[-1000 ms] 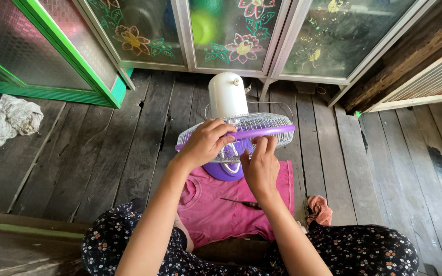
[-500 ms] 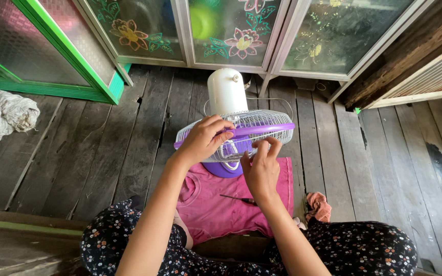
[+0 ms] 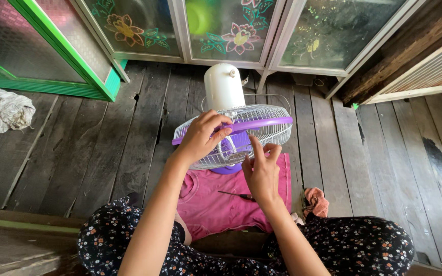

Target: The person disassembles a purple table fan by first removing the front grill with a screwdriver, then unscrewing the center nut to detach the fan blades. The components are placed on a pink cloth on the floor.

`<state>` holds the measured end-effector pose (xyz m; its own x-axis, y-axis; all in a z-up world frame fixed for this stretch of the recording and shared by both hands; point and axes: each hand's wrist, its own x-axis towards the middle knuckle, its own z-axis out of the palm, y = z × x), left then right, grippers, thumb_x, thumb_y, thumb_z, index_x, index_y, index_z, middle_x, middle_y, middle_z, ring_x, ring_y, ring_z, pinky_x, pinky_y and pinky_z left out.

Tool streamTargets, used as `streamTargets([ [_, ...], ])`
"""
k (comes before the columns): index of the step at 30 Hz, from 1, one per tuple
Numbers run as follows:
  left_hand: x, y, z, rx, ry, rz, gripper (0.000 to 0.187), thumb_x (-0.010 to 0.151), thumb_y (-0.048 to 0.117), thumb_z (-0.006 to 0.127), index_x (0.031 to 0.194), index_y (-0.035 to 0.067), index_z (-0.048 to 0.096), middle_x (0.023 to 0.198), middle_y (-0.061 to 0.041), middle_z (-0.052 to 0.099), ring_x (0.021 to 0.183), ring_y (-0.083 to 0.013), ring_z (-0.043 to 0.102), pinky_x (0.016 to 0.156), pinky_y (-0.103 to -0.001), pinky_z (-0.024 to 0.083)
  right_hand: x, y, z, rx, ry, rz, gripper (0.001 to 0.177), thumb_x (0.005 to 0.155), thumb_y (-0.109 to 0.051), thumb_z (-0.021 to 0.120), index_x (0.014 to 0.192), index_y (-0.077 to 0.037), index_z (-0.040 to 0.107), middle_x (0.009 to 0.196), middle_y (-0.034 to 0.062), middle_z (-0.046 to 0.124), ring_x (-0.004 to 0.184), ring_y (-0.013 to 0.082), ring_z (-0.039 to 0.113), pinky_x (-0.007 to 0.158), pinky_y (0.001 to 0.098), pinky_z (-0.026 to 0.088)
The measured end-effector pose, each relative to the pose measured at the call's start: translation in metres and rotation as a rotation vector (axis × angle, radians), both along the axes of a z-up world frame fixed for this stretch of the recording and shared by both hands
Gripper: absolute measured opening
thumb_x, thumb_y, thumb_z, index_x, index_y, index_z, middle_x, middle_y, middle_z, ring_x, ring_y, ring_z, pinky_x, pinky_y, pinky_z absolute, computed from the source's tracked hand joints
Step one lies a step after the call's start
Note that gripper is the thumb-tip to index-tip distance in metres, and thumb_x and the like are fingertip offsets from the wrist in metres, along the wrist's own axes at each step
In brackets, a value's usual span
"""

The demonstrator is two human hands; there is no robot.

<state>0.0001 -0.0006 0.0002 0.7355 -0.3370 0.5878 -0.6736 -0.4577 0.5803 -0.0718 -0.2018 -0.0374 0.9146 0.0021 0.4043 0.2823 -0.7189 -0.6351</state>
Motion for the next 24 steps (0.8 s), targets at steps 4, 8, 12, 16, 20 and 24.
streamTargets([
  [4,-0.003,0.0,-0.001,-0.012,0.032,0.015,0.022,0.098,0.028,0.07,0.108,0.008,0.07,0.1,-0.007,0.066,0.093,-0.0258,0.066,0.081,-0.038,0.052,-0.002,-0.008,-0.001,-0.016,0.065,0.033,0.05,0.084,-0.004,0.074,0.131,-0.013,0.056,0.113,0.0137,0.05,0.068,0.0233,0.072,0.056,0.0371,0.058],
  [8,-0.005,0.0,-0.003,-0.028,0.069,0.042,0.025,0.098,0.031,0.07,0.11,0.009,0.072,0.103,-0.008,0.063,0.092,-0.025,0.066,0.08,-0.037,0.053,-0.006,-0.015,-0.003,0.011,0.131,0.077,0.046,0.086,-0.005,0.074,0.128,-0.012,0.056,0.111,0.0134,0.049,0.071,0.0234,0.075,0.058,0.036,0.059],
  [12,-0.005,-0.003,-0.002,0.049,0.051,0.119,0.026,0.098,0.036,0.072,0.113,0.015,0.073,0.106,-0.003,0.063,0.102,-0.024,0.063,0.088,-0.037,0.053,-0.013,-0.023,-0.006,0.023,0.136,0.099,0.045,0.085,-0.004,0.073,0.126,-0.009,0.056,0.111,0.0146,0.048,0.074,0.0244,0.075,0.059,0.0364,0.06],
  [16,-0.026,-0.009,-0.006,0.107,-0.112,0.309,0.04,0.094,0.037,0.074,0.126,0.013,0.07,0.125,-0.009,0.06,0.12,-0.0303,0.053,0.103,-0.047,0.039,-0.019,-0.03,-0.01,0.06,0.146,0.104,0.042,0.087,-0.004,0.073,0.125,-0.008,0.056,0.111,0.015,0.048,0.075,0.0248,0.075,0.062,0.0357,0.061],
  [20,-0.053,-0.013,-0.034,-0.068,-0.162,0.481,0.04,0.095,0.029,0.072,0.13,0.009,0.066,0.136,-0.014,0.056,0.131,-0.0328,0.048,0.113,-0.049,0.031,-0.022,-0.044,-0.012,0.068,0.148,0.099,0.041,0.085,-0.003,0.074,0.122,-0.006,0.057,0.111,0.0147,0.049,0.077,0.0262,0.075,0.068,0.0359,0.061],
  [24,-0.078,0.002,-0.1,-0.249,-0.052,0.769,0.03,0.1,0.016,0.068,0.129,0.01,0.066,0.132,-0.009,0.062,0.131,-0.0277,0.052,0.117,-0.042,0.035,-0.022,-0.069,-0.009,0.069,0.227,0.144,0.04,0.084,0.0,0.072,0.121,-0.003,0.056,0.114,0.0151,0.048,0.081,0.0248,0.075,0.073,0.0337,0.063],
])
